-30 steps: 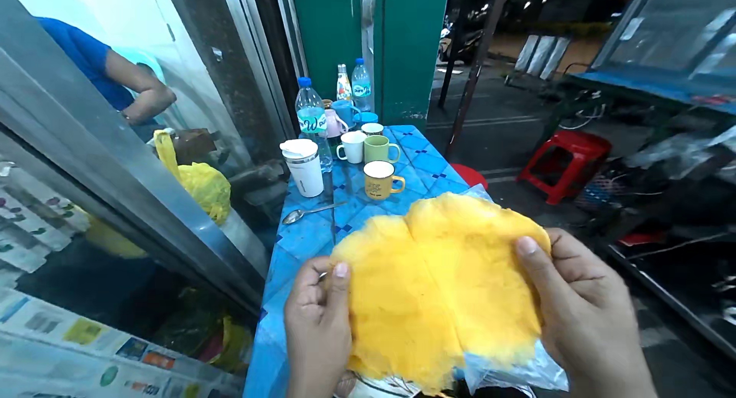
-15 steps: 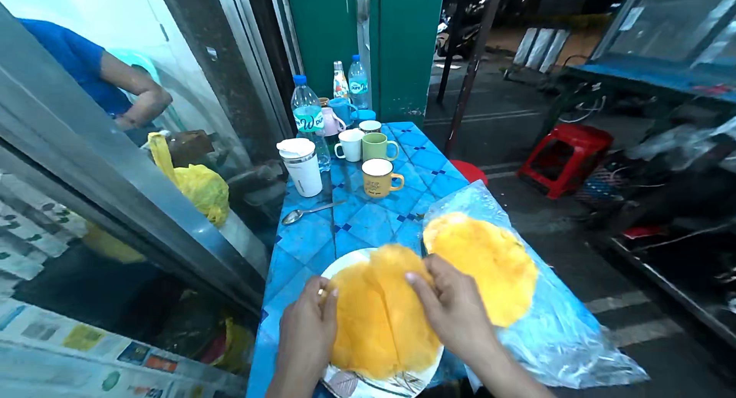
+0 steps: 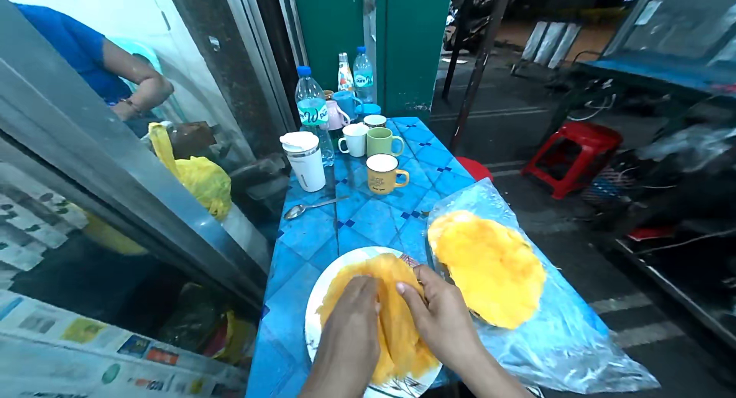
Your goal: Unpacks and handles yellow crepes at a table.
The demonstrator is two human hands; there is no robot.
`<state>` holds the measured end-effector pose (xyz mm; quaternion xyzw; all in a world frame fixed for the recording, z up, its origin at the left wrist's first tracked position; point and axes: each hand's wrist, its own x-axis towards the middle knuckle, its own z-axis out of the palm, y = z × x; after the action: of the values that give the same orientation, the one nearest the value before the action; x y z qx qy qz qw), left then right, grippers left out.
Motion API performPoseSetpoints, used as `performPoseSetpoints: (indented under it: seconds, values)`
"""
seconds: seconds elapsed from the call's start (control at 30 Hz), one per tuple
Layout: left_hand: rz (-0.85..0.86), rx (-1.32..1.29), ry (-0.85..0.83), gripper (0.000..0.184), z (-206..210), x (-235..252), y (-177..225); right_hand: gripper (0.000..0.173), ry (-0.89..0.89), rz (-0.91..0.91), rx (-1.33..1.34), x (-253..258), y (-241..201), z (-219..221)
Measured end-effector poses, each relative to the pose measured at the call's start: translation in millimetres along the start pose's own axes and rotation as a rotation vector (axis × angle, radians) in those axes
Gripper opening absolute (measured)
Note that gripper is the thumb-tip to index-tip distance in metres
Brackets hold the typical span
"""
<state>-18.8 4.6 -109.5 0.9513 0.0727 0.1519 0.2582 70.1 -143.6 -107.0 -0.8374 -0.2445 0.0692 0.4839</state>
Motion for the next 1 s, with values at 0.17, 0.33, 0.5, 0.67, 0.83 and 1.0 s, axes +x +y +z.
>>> performPoseSetpoints:
  seconds: [0.17,0.33,0.5,0.67,0.83,1.0]
  values:
    - [-0.061,0.267,-0.415,0.074,15,5,-17,0.022,-0.005,0.045,-0.023,3,2,-12]
    - [-0.099,0.295,-0.452,0.084,14,7,-13,0.012,0.107,0.05,0.098,6,23,-60]
    - [-0.097,0.326,-0.465,0.093,16,7,-13,0.012,0.185,0.063,0.151,-7,32,-96]
    - [-0.115,0.333,-0.495,0.11,12,7,-12,0.013,0.349,0.056,0.186,-16,35,-136]
    - [-0.114,0.346,-0.496,0.116,11,8,-10,0.011,0.572,-0.031,0.24,-28,34,-192]
    - [-0.097,0.319,-0.432,0.11,12,7,-6,0.01,0.541,-0.169,0.18,-34,20,-205]
